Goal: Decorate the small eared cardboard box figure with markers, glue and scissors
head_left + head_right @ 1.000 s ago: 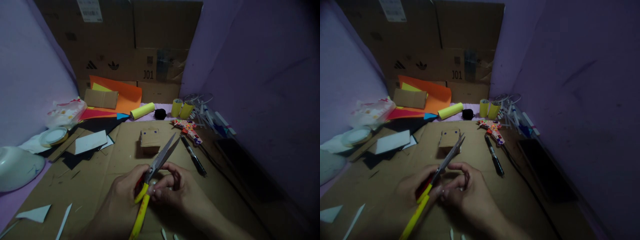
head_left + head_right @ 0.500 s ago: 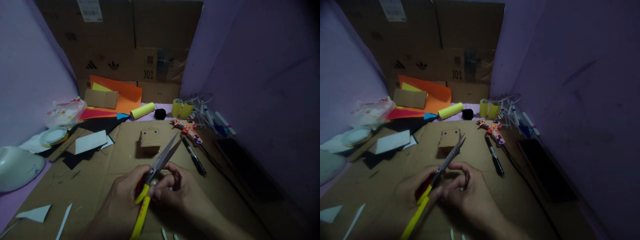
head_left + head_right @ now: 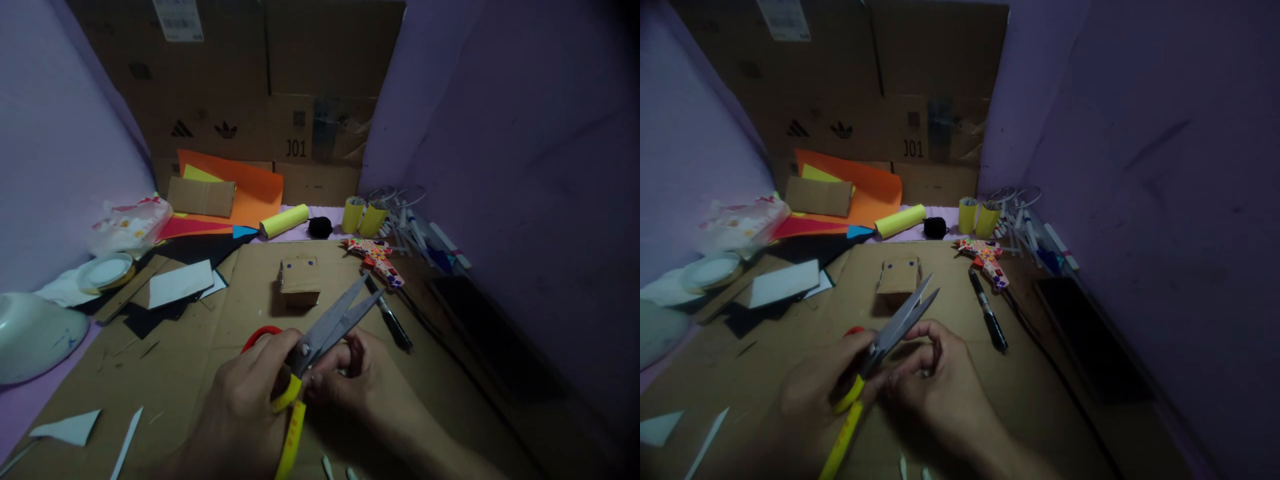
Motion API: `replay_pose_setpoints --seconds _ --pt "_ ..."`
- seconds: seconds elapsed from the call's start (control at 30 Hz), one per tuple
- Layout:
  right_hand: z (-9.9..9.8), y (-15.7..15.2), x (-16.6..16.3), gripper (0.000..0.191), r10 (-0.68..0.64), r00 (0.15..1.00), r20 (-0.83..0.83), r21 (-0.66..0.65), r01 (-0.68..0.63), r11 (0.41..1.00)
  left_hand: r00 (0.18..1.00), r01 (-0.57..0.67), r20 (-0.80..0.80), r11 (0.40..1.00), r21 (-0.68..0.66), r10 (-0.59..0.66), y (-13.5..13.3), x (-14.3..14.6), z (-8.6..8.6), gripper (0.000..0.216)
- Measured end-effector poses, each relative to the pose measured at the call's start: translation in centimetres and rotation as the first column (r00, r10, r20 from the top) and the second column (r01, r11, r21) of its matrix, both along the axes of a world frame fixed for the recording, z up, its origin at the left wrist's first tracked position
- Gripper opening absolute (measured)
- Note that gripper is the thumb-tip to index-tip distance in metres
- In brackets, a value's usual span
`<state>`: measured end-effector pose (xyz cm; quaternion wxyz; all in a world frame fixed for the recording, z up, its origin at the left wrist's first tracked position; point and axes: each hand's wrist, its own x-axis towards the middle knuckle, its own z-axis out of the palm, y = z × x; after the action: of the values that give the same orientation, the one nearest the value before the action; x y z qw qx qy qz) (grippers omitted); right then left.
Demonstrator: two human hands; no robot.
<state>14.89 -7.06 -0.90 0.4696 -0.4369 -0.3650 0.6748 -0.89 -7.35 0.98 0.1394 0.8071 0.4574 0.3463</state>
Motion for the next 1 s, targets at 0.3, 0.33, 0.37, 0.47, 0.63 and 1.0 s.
replay_pose_setpoints --seconds 0.3,0.33,0.37,0.47,0.63,1.0 --pt "0.3 0.2 0.1 0.047 -0.001 1.0 -0.016 -0.068 0.0 0.998 0.998 -0.047 0.028 0.99 -0.132 0.051 0.1 -0.1 -0.3 0.022" --pt "0.2 0.2 0.1 0.048 0.001 1.0 -0.026 -0.056 -0.003 0.998 0.998 -0.051 0.029 0.989 -0.135 0.055 0.1 -0.1 -0.3 0.022" --pt "0.1 0.2 0.1 0.05 -0.003 0.999 -0.036 -0.044 0.001 0.999 0.998 -0.052 0.03 0.989 -0.141 0.056 0.1 -0.1 -0.3 0.021" --pt "-0.2 0.1 0.2 0.054 0.011 0.998 -0.06 -0.024 -0.013 1.0 0.998 -0.049 0.02 0.986 -0.158 0.053 0.1 -0.1 -0.2 0.015" --pt "-0.4 -0.1 0.3 0.057 0.021 0.999 -0.044 -0.016 -0.022 1.0 0.999 -0.032 -0.007 0.987 -0.159 0.032 0.1 -0.1 -0.1 0.012" --pt "0.9 0.3 0.5 0.058 0.049 0.994 -0.099 -0.104 -0.059 0.993 0.996 -0.034 0.072 0.945 -0.325 0.061 0.6 -0.2 0.4 0.021"
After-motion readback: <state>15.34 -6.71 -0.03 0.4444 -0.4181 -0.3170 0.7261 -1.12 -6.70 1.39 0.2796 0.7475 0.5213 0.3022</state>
